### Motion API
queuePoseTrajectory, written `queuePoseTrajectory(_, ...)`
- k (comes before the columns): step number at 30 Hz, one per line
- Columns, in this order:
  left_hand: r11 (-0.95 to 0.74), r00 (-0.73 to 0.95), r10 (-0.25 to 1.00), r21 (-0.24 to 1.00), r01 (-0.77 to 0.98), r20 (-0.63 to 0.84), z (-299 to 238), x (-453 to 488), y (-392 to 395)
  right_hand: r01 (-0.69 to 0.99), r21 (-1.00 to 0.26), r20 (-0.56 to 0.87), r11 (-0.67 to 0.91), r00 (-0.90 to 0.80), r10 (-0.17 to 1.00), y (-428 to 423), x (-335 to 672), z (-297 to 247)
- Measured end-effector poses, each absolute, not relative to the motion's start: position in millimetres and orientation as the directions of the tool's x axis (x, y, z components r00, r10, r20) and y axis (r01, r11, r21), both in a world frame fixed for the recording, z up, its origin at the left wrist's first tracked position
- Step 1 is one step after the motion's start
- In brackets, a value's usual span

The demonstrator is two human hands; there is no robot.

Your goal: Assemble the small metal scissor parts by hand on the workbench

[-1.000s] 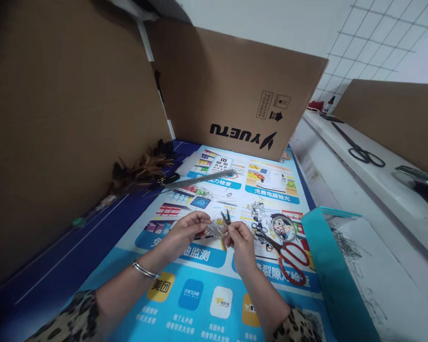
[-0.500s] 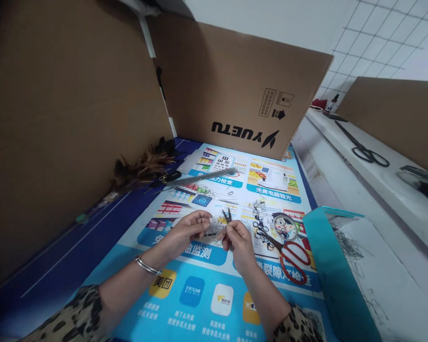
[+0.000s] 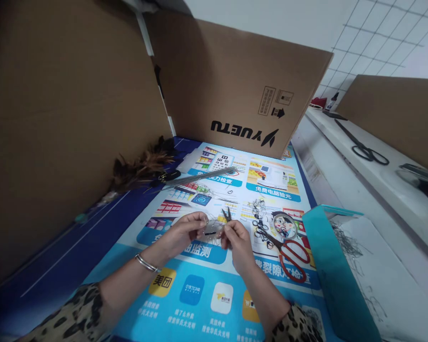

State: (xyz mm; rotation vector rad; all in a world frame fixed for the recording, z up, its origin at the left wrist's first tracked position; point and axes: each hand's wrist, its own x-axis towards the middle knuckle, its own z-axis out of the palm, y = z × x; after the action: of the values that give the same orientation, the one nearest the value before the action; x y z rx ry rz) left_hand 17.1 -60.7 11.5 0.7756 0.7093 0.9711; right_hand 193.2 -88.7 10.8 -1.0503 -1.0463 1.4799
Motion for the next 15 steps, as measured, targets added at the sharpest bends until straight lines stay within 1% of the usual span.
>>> queuePoseTrajectory(4,0.352,0.339,0.918,0.816,-0.458,-0.206,8.4,16.6,-59.3,-0.195,-0.976,-0.065,-0.096,-0.159,0.985,-88.8,192.4,10.4)
queuePoseTrajectory(7,0.339,0.316,0.927,0.816,-0.468,-0.204,9.9,16.3,-59.5,-0.112,-0.992,-0.039,-0.064,-0.218,0.975,-89.5,192.1,10.4)
queuePoseTrajectory(11,0.344,0.312,0.926,0.813,-0.47,-0.211,13.6,16.3,-60.5,-0.012,-0.999,-0.044,-0.048,-0.261,0.964,-90.9,192.3,11.8)
queuePoseTrajectory(13,0.347,0.303,0.927,0.816,-0.463,-0.222,14.4,16.4,-60.6,0.003,-0.999,-0.039,-0.04,-0.266,0.963,-91.2,192.3,12.3)
queuePoseTrajectory(15,0.342,0.29,0.93,0.821,-0.457,-0.225,14.8,16.8,-60.5,-0.02,-0.999,-0.035,-0.042,-0.245,0.969,-90.9,192.1,12.0)
